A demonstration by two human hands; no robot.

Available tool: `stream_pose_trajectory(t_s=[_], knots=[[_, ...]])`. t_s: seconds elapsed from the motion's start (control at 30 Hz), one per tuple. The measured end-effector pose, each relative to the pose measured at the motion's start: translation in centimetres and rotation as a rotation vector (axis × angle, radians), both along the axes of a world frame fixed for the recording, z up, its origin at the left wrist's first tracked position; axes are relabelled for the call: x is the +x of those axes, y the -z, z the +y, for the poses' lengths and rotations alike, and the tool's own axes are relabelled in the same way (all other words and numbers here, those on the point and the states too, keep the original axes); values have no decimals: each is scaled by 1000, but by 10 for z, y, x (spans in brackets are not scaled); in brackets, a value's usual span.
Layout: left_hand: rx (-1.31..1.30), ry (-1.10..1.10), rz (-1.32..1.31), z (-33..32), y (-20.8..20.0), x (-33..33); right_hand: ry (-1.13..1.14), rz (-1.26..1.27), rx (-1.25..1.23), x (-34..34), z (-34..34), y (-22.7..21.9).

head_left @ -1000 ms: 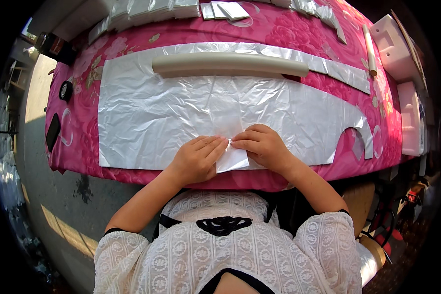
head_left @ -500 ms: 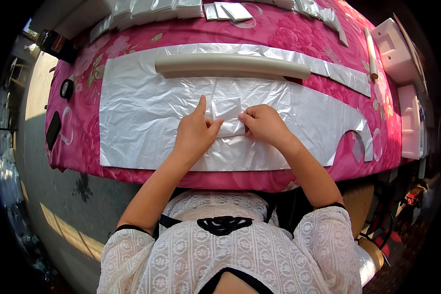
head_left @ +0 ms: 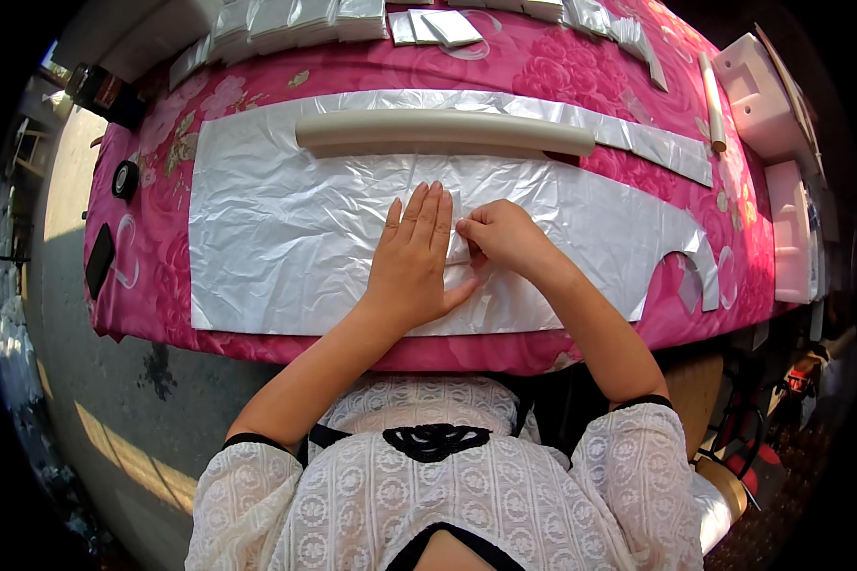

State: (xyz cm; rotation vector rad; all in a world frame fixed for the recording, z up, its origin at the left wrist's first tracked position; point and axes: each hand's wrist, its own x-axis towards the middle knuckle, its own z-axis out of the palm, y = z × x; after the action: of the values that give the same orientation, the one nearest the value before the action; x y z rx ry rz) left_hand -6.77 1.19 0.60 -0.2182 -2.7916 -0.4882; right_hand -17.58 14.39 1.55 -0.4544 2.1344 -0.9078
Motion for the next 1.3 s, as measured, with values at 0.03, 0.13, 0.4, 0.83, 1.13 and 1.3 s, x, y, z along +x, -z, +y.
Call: stream_pose_trajectory(t_s=[0.03,0.13,0.4,0.83,1.13,1.3], knots=[[-26,-25,-71,2,6,-2,14,-15,3,0,0,-2],[0,-54,-227,5,12,-2,48,3,1,7,-1,-8],[-8,-31,-203,2,21,2,5,630,211,45,16,-21],[1525,-300,-1090,-47,7,160,-448,817,-205,67,-44,21],[1590,-486,-800,-40,15,174,-811,426,-469,154,-53,9],[801,-206,-732,-50,-30,131,-919,557,-500,80,-42,-11]])
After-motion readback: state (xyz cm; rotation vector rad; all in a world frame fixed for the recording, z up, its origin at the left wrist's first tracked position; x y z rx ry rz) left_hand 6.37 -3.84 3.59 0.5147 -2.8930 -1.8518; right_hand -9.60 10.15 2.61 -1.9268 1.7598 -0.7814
